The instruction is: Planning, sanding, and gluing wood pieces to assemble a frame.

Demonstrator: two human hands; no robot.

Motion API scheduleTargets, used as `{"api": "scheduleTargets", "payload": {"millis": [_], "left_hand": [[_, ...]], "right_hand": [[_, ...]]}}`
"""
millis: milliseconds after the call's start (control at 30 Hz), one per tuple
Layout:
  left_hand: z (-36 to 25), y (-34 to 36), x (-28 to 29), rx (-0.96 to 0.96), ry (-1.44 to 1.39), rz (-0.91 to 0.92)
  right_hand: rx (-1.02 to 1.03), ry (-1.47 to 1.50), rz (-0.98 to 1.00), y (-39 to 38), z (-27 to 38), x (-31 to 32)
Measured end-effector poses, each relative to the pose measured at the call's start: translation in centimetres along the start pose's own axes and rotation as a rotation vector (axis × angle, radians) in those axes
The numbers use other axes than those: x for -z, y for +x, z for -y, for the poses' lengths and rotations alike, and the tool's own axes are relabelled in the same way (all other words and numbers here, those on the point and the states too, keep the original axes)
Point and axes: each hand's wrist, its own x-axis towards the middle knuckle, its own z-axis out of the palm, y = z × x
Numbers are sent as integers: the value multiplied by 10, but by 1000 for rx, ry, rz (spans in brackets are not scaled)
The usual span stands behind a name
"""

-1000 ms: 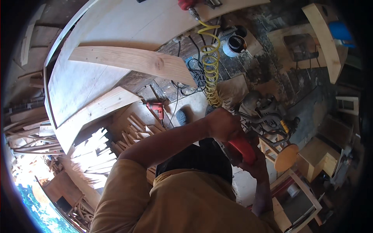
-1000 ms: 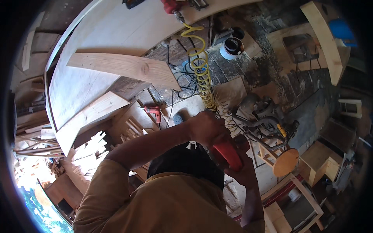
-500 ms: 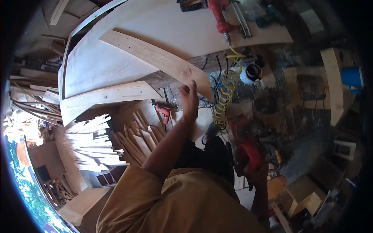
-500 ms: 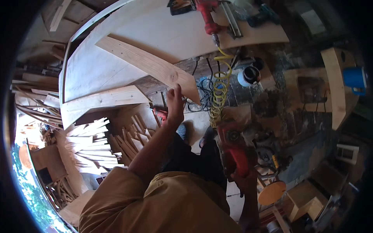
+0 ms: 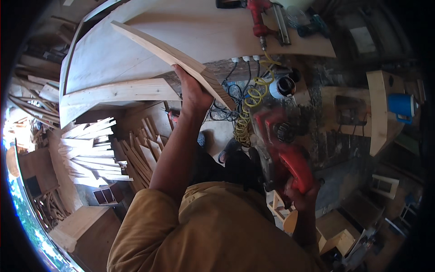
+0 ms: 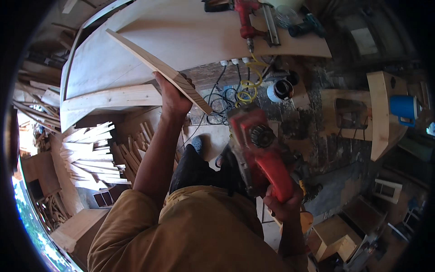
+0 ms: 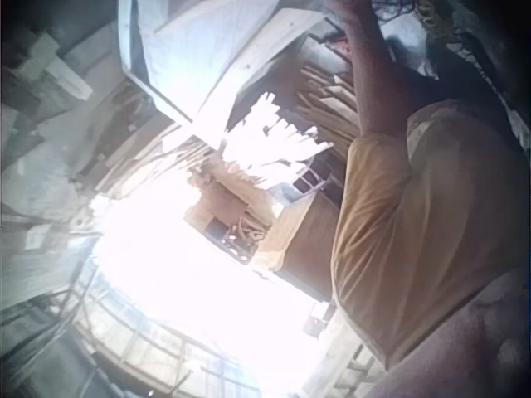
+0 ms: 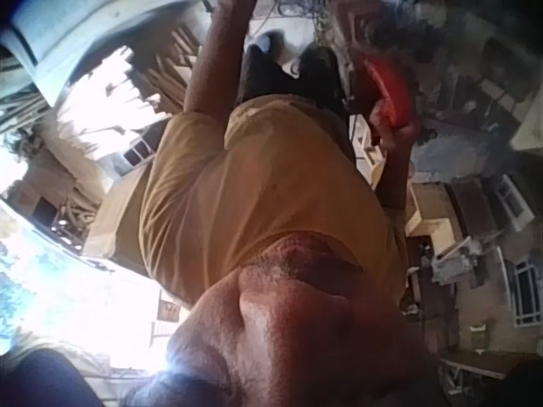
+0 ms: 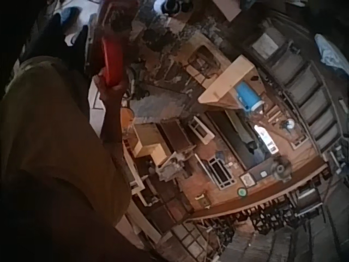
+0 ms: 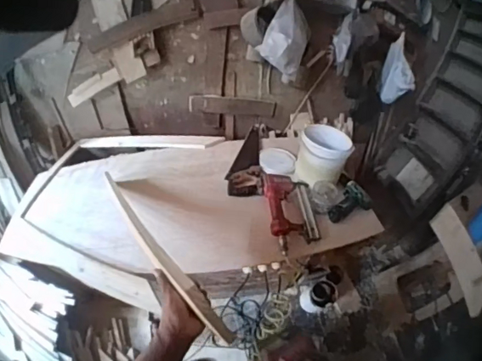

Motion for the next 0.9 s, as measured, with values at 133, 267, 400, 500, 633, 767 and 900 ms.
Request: {"api": "scheduleTargets", "payload": {"millis": [133,267,400,500,633,767,900], "left_hand": [[-39,-28,-23,-2,-89,33],[-68,-34,-3,31,-179,258],[-80,-42,-5,-1,-209,120],[-80,-43,5,37,-262,141],[-90,-48,9,22,-224,164],[-102,-50,10,74,-280,210],[-105,-51,10,37,-200,257]], "right_hand": [[210,38,233,11,36,-13],[246,36,309,14,58,-32],[242,-41,390,14,66,-39],[235,-50,374,6,65,-26],[234,79,233,1,88,-2],[516,177,248,8,140,17],[686,121,230,-3,164,7]]}}
